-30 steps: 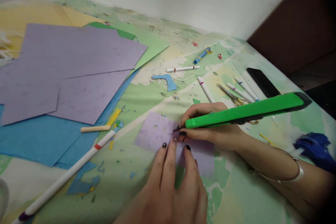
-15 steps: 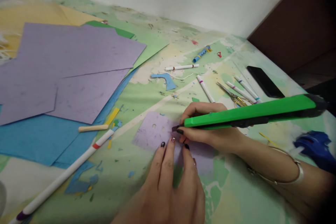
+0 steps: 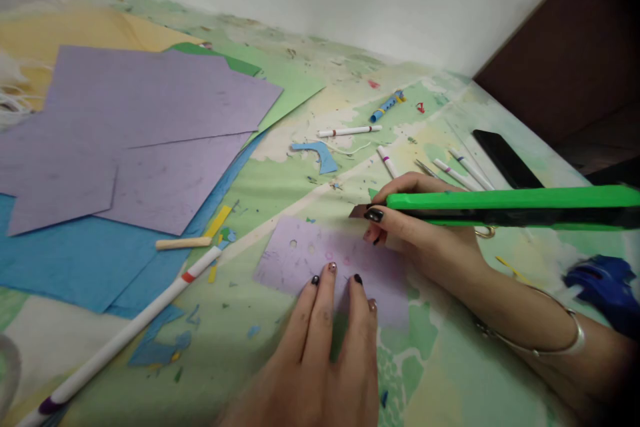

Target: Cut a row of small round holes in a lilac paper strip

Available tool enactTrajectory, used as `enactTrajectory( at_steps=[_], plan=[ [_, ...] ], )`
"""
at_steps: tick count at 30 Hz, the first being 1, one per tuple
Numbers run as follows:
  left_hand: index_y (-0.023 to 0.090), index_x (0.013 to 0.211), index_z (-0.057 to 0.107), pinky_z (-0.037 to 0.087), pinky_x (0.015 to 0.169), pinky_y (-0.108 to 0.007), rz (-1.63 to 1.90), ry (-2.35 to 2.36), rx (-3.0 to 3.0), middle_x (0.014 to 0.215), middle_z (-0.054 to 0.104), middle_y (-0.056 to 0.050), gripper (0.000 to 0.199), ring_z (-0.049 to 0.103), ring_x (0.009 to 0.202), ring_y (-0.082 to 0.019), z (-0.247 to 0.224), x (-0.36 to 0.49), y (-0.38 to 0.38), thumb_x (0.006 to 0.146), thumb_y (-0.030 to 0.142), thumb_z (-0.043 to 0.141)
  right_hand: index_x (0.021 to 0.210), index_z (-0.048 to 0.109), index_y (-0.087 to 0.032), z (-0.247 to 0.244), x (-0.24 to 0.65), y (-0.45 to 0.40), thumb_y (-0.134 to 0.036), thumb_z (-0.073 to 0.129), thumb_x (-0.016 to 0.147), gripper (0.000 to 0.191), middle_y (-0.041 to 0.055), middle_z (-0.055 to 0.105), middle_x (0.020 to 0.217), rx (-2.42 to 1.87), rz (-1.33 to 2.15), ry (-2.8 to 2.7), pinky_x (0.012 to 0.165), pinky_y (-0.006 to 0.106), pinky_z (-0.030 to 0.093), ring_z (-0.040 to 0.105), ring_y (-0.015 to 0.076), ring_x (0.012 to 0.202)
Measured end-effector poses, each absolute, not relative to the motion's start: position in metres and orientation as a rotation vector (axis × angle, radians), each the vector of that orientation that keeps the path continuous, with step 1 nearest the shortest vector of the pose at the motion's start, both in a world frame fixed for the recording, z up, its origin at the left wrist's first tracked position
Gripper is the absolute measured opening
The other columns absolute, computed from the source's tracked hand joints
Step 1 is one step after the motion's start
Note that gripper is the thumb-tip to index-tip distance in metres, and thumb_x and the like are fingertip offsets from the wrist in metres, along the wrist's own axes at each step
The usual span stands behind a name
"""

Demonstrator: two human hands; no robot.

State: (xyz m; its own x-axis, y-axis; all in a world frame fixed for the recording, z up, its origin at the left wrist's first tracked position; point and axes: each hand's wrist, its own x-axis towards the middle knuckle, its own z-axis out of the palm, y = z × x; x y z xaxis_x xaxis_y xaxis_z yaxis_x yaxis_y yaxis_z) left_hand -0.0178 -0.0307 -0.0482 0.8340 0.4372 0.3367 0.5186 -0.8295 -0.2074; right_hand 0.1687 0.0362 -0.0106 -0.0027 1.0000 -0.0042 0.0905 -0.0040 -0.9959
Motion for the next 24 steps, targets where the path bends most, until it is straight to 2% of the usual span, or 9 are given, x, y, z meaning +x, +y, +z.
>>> enactTrajectory(
  at_steps=[5,8,13,24],
  plan=[
    [0.006,0.124,0.055,0.040,0.098,-0.044,-0.399,-0.744,-2.679,0.129,0.061,-0.013,0.042,0.061,0.111,-0.034,-0.049,-0.016,-0.031,0.086,0.021,0.046,0.086,0.071,-0.021,-0.009,0.170,0.038,-0.019,0.080,0.070,0.019,0.0024,0.073,0.083,-1.249,1.192,-1.531,0.064,0.023,0.058,0.070,0.0151,0.072],
    [0.005,0.124,0.055,0.040,0.097,-0.045,-0.398,-0.732,-2.674,0.129,0.061,-0.014,0.042,0.061,0.110,-0.034,-0.049,-0.015,-0.031,0.087,0.023,0.046,0.080,0.072,-0.017,-0.014,0.173,0.044,-0.020,0.082,0.068,0.016,0.0026,0.073,0.080,-1.222,1.325,-1.673,0.065,0.021,0.057,0.070,0.0147,0.074],
    [0.005,0.123,0.056,0.039,0.097,-0.046,-0.377,-0.736,-2.690,0.126,0.062,-0.014,0.040,0.060,0.111,-0.035,-0.048,-0.014,-0.031,0.089,0.022,0.043,0.081,0.072,-0.016,-0.019,0.175,0.051,-0.015,0.081,0.067,0.016,0.0011,0.073,0.078,-1.172,1.488,-1.608,0.064,0.018,0.057,0.070,0.0123,0.071],
    [0.006,0.126,0.055,0.036,0.098,-0.048,-0.324,-0.744,-2.675,0.131,0.058,-0.018,0.047,0.060,0.112,-0.035,-0.049,-0.013,-0.033,0.088,0.034,0.050,0.082,0.073,-0.016,-0.018,0.176,0.052,-0.023,0.081,0.067,0.019,0.0034,0.074,0.079,-1.212,1.473,-1.669,0.066,0.023,0.059,0.071,0.0156,0.071]
  ],
)
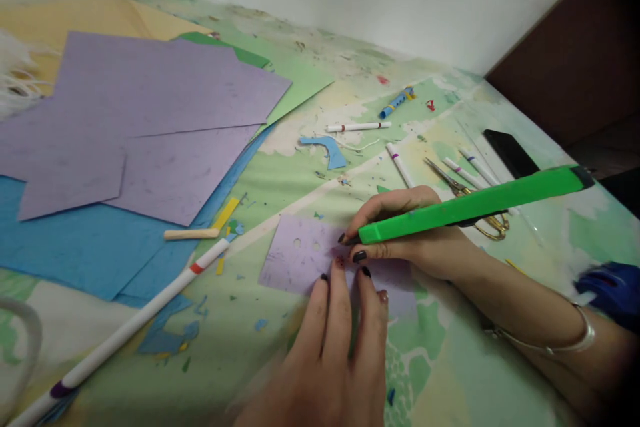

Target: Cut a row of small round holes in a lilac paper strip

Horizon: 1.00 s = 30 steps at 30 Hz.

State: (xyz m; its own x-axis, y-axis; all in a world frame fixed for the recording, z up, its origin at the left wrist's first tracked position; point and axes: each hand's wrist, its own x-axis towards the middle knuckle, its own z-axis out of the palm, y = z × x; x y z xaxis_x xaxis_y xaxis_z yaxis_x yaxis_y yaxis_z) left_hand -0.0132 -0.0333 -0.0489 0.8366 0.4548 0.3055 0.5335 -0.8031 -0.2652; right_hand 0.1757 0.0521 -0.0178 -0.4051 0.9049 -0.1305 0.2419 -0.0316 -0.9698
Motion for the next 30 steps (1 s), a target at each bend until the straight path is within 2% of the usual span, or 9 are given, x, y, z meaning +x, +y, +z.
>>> enactTrajectory(
  at_steps=[12,18,26,30],
  plan=[
    [0.006,0.122,0.056,0.037,0.096,-0.047,-0.347,-0.724,-2.695,0.128,0.061,-0.015,0.041,0.059,0.112,-0.034,-0.0458,-0.0133,-0.0300,0.089,0.025,0.043,0.084,0.073,-0.018,-0.0198,0.1768,0.0517,-0.015,0.080,0.069,0.016,0.0002,0.074,0.079,-1.180,1.509,-1.655,0.066,0.019,0.056,0.070,0.0124,0.072],
    [0.005,0.125,0.053,0.037,0.096,-0.048,-0.316,-0.718,-2.694,0.128,0.061,-0.015,0.041,0.059,0.113,-0.034,-0.0458,-0.0133,-0.0300,0.089,0.018,0.039,0.083,0.072,-0.018,-0.0194,0.1761,0.0515,-0.017,0.080,0.069,0.016,0.0006,0.074,0.079,-1.188,1.518,-1.642,0.065,0.019,0.057,0.070,0.0127,0.071],
    [0.005,0.125,0.053,0.037,0.096,-0.048,-0.302,-0.720,-2.689,0.128,0.061,-0.014,0.042,0.058,0.113,-0.035,-0.0452,-0.0134,-0.0302,0.087,0.018,0.038,0.082,0.072,-0.017,-0.0200,0.1759,0.0523,-0.019,0.080,0.068,0.016,0.0011,0.074,0.078,-1.191,1.473,-1.667,0.064,0.020,0.057,0.070,0.0136,0.070],
    [0.006,0.126,0.053,0.036,0.097,-0.048,-0.298,-0.718,-2.676,0.129,0.060,-0.015,0.044,0.058,0.113,-0.035,-0.0461,-0.0135,-0.0310,0.087,0.024,0.043,0.082,0.072,-0.017,-0.0190,0.1758,0.0523,-0.020,0.080,0.068,0.016,0.0016,0.074,0.078,-1.211,1.457,-1.676,0.064,0.021,0.057,0.070,0.0146,0.071]
  ],
)
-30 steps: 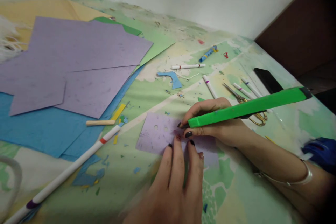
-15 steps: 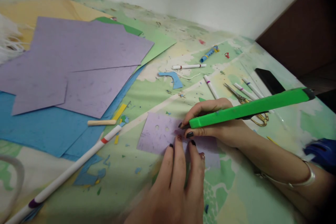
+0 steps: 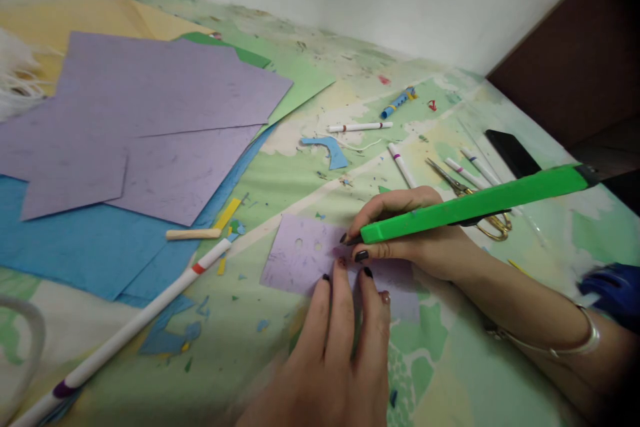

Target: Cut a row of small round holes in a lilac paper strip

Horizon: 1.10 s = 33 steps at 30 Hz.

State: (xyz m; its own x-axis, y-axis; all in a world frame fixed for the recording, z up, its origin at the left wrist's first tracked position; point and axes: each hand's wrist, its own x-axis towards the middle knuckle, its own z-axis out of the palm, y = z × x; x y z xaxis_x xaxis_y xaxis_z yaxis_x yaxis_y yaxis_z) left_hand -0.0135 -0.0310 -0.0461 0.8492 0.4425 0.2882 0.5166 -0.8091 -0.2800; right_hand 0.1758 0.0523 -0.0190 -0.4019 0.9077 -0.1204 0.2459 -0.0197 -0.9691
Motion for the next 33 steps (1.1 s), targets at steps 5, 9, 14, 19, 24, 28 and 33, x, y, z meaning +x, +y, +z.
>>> enactTrajectory(
  at_steps=[5,9,14,19,24,28,33],
  plan=[
    [0.007,0.126,0.054,0.036,0.097,-0.048,-0.297,-0.722,-2.687,0.131,0.059,-0.016,0.047,0.059,0.112,-0.035,-0.046,-0.014,-0.031,0.087,0.031,0.047,0.082,0.072,-0.018,-0.021,0.177,0.052,-0.019,0.080,0.069,0.016,0.0011,0.074,0.079,-1.200,1.466,-1.675,0.064,0.021,0.057,0.070,0.0141,0.071],
    [0.005,0.126,0.053,0.036,0.097,-0.049,-0.308,-0.712,-2.686,0.130,0.060,-0.016,0.044,0.058,0.112,-0.035,-0.046,-0.014,-0.031,0.087,0.023,0.042,0.082,0.072,-0.018,-0.021,0.176,0.052,-0.018,0.080,0.069,0.015,0.0007,0.074,0.078,-1.191,1.480,-1.665,0.064,0.020,0.057,0.070,0.0136,0.071],
    [0.005,0.126,0.054,0.035,0.097,-0.049,-0.315,-0.715,-2.693,0.130,0.059,-0.018,0.044,0.059,0.112,-0.036,-0.047,-0.013,-0.031,0.089,0.027,0.044,0.080,0.072,-0.019,-0.018,0.174,0.052,-0.017,0.080,0.069,0.014,-0.0005,0.073,0.074,-1.216,1.490,-1.650,0.062,0.018,0.057,0.069,0.0120,0.066],
    [0.003,0.124,0.055,0.036,0.096,-0.049,-0.354,-0.707,-2.695,0.126,0.062,-0.017,0.042,0.061,0.109,-0.036,-0.049,-0.013,-0.030,0.089,0.022,0.042,0.079,0.070,-0.018,-0.016,0.172,0.050,-0.018,0.077,0.072,0.011,-0.0002,0.072,0.070,-1.242,1.533,-1.633,0.059,0.018,0.056,0.068,0.0115,0.063],
    [0.002,0.123,0.056,0.037,0.093,-0.049,-0.395,-0.652,-2.688,0.122,0.064,-0.017,0.044,0.062,0.107,-0.038,-0.048,-0.015,-0.027,0.087,0.019,0.040,0.079,0.068,-0.015,-0.014,0.169,0.048,-0.017,0.077,0.072,0.012,0.0013,0.071,0.069,-1.225,1.547,-1.627,0.059,0.020,0.057,0.068,0.0127,0.062],
    [0.001,0.125,0.055,0.037,0.093,-0.050,-0.362,-0.638,-2.699,0.126,0.061,-0.020,0.051,0.058,0.110,-0.042,-0.046,-0.016,-0.028,0.084,0.029,0.048,0.078,0.067,-0.015,-0.013,0.167,0.044,-0.020,0.076,0.073,0.011,0.0011,0.070,0.069,-1.256,1.402,-1.734,0.057,0.018,0.054,0.066,0.0113,0.062],
    [0.000,0.123,0.057,0.034,0.094,-0.053,-0.426,-0.639,-2.726,0.124,0.060,-0.023,0.072,0.057,0.110,-0.045,-0.044,-0.015,-0.028,0.087,0.060,0.042,0.077,0.068,-0.015,-0.013,0.165,0.039,-0.023,0.076,0.074,0.011,0.0019,0.070,0.074,-1.345,1.180,-1.779,0.059,0.017,0.052,0.067,0.0114,0.068]
  ],
)
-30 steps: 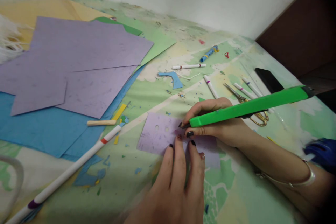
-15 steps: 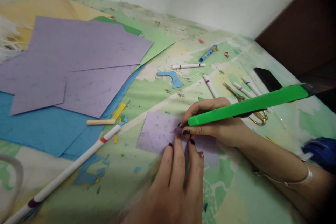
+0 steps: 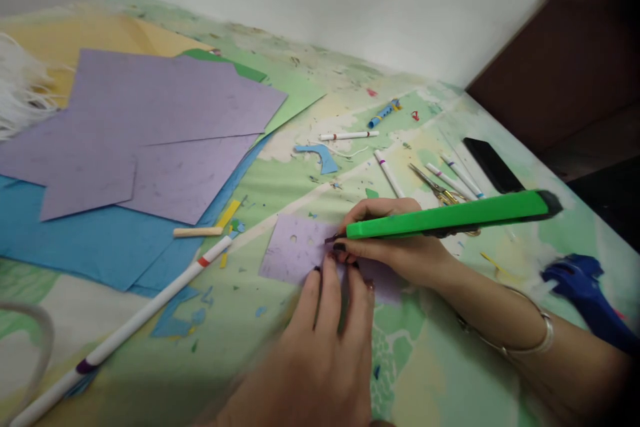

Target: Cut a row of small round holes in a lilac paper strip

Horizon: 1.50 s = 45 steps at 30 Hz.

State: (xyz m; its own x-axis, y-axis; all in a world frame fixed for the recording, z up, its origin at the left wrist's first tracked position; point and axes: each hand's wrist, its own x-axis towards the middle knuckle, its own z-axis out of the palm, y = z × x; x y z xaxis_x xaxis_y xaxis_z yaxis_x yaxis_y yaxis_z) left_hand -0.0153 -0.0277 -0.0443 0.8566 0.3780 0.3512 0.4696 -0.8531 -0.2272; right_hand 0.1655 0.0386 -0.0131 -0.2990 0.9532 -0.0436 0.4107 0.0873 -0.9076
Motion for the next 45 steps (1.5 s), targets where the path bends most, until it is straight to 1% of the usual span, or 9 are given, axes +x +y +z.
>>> enactTrajectory(
  at_steps=[2,6,11,14,24,29,35,41,45],
  plan=[
    [-0.001,0.123,0.057,0.033,0.094,-0.054,-0.420,-0.633,-2.744,0.125,0.060,-0.024,0.078,0.057,0.110,-0.045,-0.0438,-0.0153,-0.0267,0.087,0.066,0.035,0.078,0.068,-0.015,-0.0143,0.1659,0.0382,-0.024,0.076,0.074,0.013,0.0027,0.071,0.075,-1.334,1.230,-1.745,0.061,0.019,0.054,0.069,0.0132,0.069],
    [0.000,0.124,0.056,0.032,0.094,-0.053,-0.431,-0.631,-2.747,0.126,0.059,-0.023,0.075,0.057,0.111,-0.045,-0.0445,-0.0166,-0.0258,0.090,0.062,0.034,0.080,0.066,-0.015,-0.0163,0.1673,0.0386,-0.023,0.075,0.074,0.014,0.0029,0.072,0.074,-1.295,1.363,-1.655,0.062,0.022,0.056,0.071,0.0145,0.068],
    [0.001,0.126,0.054,0.035,0.094,-0.052,-0.397,-0.637,-2.732,0.127,0.059,-0.021,0.054,0.056,0.111,-0.043,-0.0462,-0.0180,-0.0261,0.086,0.036,0.045,0.082,0.066,-0.016,-0.0157,0.1672,0.0384,-0.019,0.075,0.074,0.012,0.0023,0.073,0.074,-1.269,1.469,-1.579,0.063,0.021,0.058,0.072,0.0136,0.068],
    [0.000,0.126,0.053,0.036,0.093,-0.052,-0.393,-0.637,-2.727,0.127,0.059,-0.021,0.053,0.056,0.111,-0.043,-0.0461,-0.0179,-0.0269,0.081,0.026,0.045,0.081,0.067,-0.016,-0.0154,0.1668,0.0384,-0.019,0.075,0.074,0.012,0.0023,0.073,0.073,-1.272,1.452,-1.579,0.064,0.021,0.058,0.072,0.0140,0.069],
    [0.001,0.126,0.054,0.034,0.096,-0.052,-0.403,-0.677,-2.741,0.129,0.059,-0.020,0.051,0.055,0.114,-0.043,-0.0466,-0.0168,-0.0294,0.082,0.025,0.045,0.082,0.066,-0.016,-0.0162,0.1672,0.0380,-0.018,0.076,0.073,0.013,0.0024,0.073,0.072,-1.258,1.480,-1.545,0.064,0.022,0.058,0.072,0.0141,0.068],
    [0.001,0.126,0.055,0.033,0.096,-0.053,-0.404,-0.667,-2.757,0.130,0.057,-0.022,0.057,0.054,0.114,-0.044,-0.0446,-0.0165,-0.0301,0.088,0.043,0.045,0.082,0.066,-0.015,-0.0175,0.1665,0.0370,-0.020,0.076,0.073,0.015,0.0026,0.072,0.072,-1.248,1.488,-1.523,0.063,0.022,0.058,0.072,0.0142,0.067],
    [0.000,0.126,0.054,0.035,0.095,-0.053,-0.386,-0.638,-2.769,0.130,0.057,-0.024,0.062,0.056,0.113,-0.044,-0.0437,-0.0170,-0.0289,0.089,0.048,0.043,0.082,0.066,-0.017,-0.0189,0.1671,0.0367,-0.020,0.075,0.074,0.013,0.0018,0.073,0.072,-1.237,1.478,-1.532,0.063,0.021,0.059,0.072,0.0139,0.068],
    [0.000,0.126,0.054,0.037,0.094,-0.051,-0.397,-0.637,-2.737,0.129,0.058,-0.022,0.052,0.057,0.112,-0.042,-0.0465,-0.0182,-0.0271,0.083,0.027,0.046,0.080,0.065,-0.017,-0.0169,0.1658,0.0357,-0.021,0.076,0.074,0.013,0.0019,0.073,0.071,-1.269,1.502,-1.478,0.062,0.021,0.059,0.072,0.0133,0.066],
    [0.000,0.127,0.053,0.039,0.092,-0.051,-0.388,-0.620,-2.727,0.127,0.060,-0.021,0.052,0.058,0.111,-0.043,-0.0457,-0.0180,-0.0264,0.082,0.025,0.044,0.079,0.065,-0.017,-0.0164,0.1646,0.0351,-0.021,0.077,0.073,0.014,0.0020,0.073,0.070,-1.288,1.498,-1.458,0.061,0.021,0.059,0.071,0.0130,0.065]
  ],
)
